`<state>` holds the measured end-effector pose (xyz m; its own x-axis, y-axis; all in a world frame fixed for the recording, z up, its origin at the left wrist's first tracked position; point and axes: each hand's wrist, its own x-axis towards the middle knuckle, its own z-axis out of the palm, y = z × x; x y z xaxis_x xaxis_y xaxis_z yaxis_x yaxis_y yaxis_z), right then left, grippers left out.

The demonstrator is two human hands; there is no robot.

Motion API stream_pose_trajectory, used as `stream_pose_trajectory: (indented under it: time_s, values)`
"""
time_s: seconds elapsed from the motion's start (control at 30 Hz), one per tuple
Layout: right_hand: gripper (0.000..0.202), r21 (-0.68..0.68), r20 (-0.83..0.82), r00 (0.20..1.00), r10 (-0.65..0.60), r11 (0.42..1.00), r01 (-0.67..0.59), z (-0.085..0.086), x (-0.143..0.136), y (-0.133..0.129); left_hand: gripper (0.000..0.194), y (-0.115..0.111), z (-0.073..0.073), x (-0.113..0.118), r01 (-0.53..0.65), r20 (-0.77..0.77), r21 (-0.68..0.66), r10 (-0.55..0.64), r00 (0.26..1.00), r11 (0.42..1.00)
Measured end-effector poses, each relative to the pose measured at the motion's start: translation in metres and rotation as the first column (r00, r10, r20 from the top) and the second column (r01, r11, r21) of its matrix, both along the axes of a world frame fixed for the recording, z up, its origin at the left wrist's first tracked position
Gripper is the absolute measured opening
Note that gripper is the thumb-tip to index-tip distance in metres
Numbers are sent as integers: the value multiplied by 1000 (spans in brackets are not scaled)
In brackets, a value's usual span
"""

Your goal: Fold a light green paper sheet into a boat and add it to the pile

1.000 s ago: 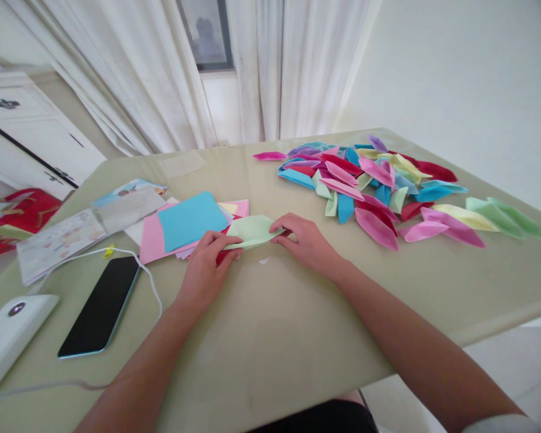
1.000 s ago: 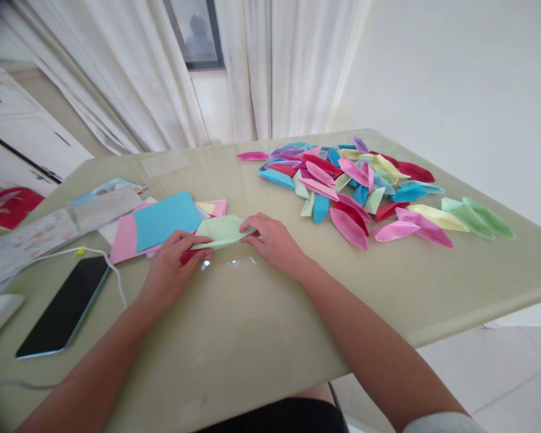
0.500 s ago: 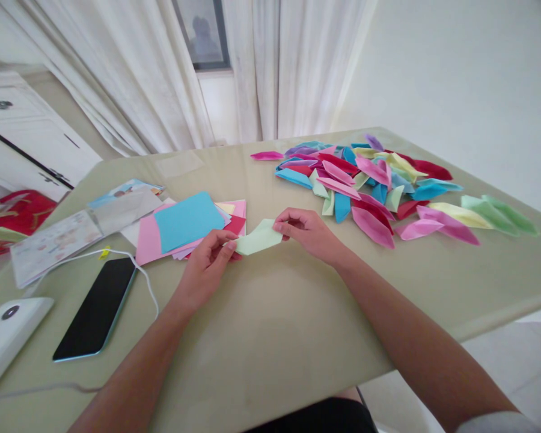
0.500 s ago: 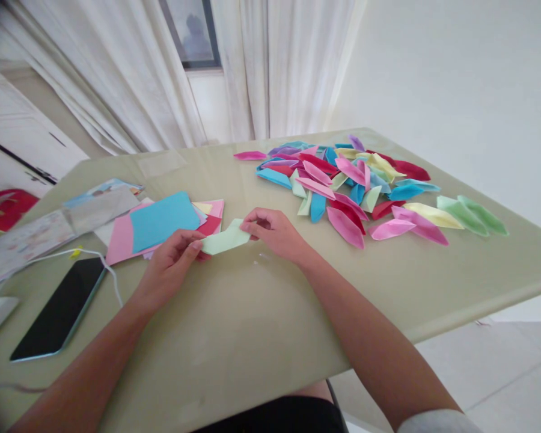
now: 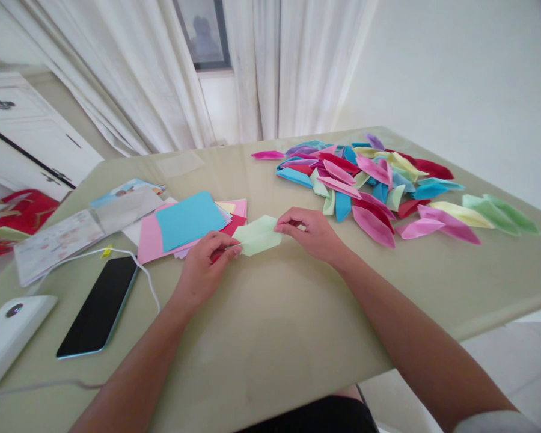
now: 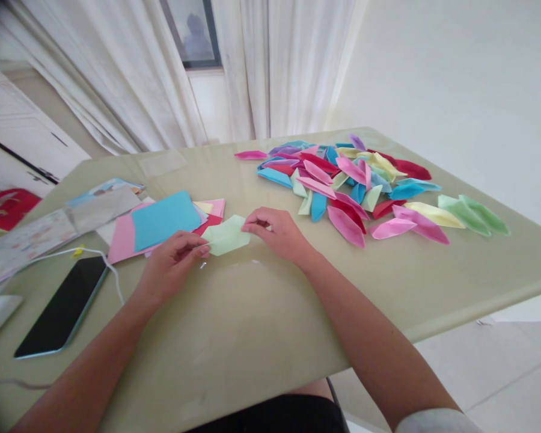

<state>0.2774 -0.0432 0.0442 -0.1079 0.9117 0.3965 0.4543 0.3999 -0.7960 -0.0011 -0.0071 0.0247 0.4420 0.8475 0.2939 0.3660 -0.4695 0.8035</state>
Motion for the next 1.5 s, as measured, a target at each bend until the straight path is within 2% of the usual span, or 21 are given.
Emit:
stream_pose_trajectory:
  time_s: [0.17, 0.3, 0.4, 0.47, 0.63, 0.77, 0.93, 1.13, 1.37, 1.5]
  values:
    - [10, 88, 42, 998, 37, 995, -40, 0, 1, -1, 19, -2, 1, 3, 31, 20, -8, -31, 999, 999]
    - [13, 185, 109, 993, 36, 981, -56, 0, 0, -2, 19, -3, -2, 3, 2, 8, -23, -1, 1000, 1000]
    - [12, 145, 113, 991, 67, 986, -83, -1, 0, -2, 27, -3, -3, 2, -21, 63, -167, 32, 998, 986]
    - [12, 115, 133, 987, 92, 988, -107, -3, 0, -2, 29, -4, -2, 3, -31, 47, -184, 41, 998, 982]
    - [8, 163, 247, 964, 98, 976, -141, -4, 0, -4, 19, -6, 3, 6, -36, -102, 49, 41, 994, 998]
    - [10, 165, 292, 954, 73, 978, -125, -3, 0, -6, 16, -8, 2, 5, -10, -153, 168, 37, 988, 986]
    - [13, 114, 394, 916, 75, 985, -130, -6, 0, -5, 21, -5, -2, 1, 1, -125, 212, 26, 992, 977]
    - [17, 161, 425, 905, 19, 982, -96, -7, -1, -4, 25, -1, 1, -3, 86, -159, 177, -58, 986, 980]
    - [15, 160, 444, 895, 45, 979, -129, -12, -2, -5, 23, -7, -4, 2, 72, -255, 240, -8, 967, 968]
    - [11, 137, 515, 857, 19, 985, -104, -13, -3, -5, 24, -9, -7, 1, 71, -269, 312, 16, 963, 948]
